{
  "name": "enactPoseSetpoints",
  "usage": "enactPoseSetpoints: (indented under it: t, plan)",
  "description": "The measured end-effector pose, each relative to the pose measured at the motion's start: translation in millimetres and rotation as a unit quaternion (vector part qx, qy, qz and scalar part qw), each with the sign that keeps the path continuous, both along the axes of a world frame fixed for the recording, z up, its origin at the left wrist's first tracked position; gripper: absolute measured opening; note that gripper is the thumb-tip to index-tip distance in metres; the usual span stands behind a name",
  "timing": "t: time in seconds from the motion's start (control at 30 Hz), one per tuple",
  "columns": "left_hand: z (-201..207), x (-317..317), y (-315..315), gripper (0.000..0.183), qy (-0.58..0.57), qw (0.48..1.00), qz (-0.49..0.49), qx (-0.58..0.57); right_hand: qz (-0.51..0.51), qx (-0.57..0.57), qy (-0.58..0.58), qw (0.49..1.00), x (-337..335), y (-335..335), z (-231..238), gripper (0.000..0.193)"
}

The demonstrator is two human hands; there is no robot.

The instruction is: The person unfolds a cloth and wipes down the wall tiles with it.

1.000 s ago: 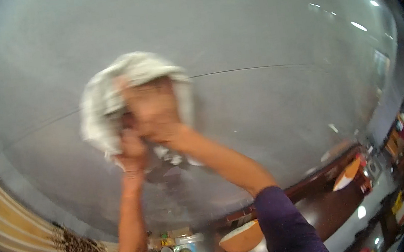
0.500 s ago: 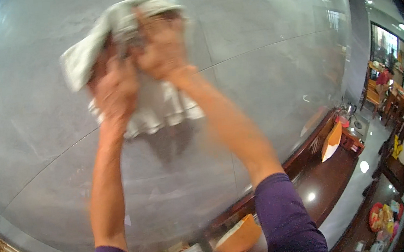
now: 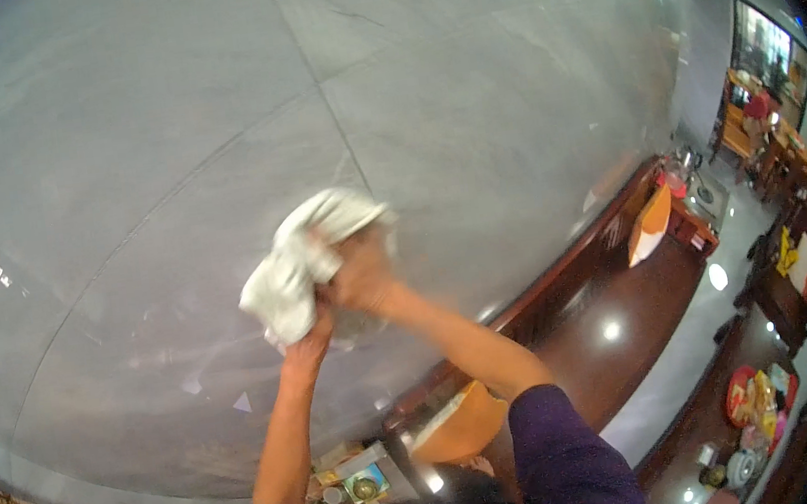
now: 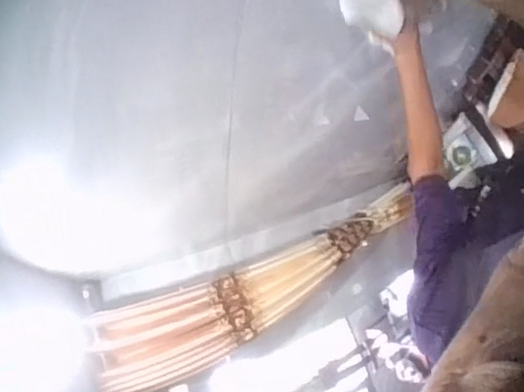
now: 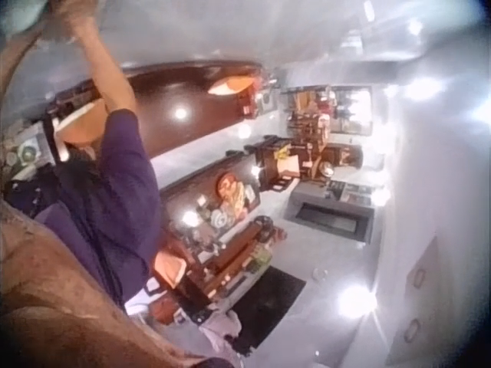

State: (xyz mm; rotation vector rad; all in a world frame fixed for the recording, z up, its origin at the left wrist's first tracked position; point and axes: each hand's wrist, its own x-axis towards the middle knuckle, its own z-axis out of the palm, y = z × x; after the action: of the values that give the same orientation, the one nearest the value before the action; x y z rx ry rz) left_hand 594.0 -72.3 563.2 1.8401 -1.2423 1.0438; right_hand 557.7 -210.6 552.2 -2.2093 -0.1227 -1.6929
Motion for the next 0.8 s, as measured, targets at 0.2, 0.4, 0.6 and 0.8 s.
enactPoseSetpoints:
  t: [0.2,0.4,0.6,0.8]
  plan:
    - [-3,20,19,0.051,-0.047,0.983,0.176,0.0,0.05,-0.163,-0.054,0.984,15,-3,59,0.086]
    - [185,-17,-109,0.053,-0.173,0.969,0.175,-0.009,-0.128,-0.092,-0.194,0.968,-10,-129,202,0.086]
    - [70,-4,-165,0.046,-0.343,0.931,0.068,0.108,-0.132,0.141,-0.196,0.961,6,-172,15,0.085]
    - [-149,4,-85,0.045,-0.232,0.888,0.003,0.397,-0.146,0.305,0.166,0.926,-14,-60,-252,0.078]
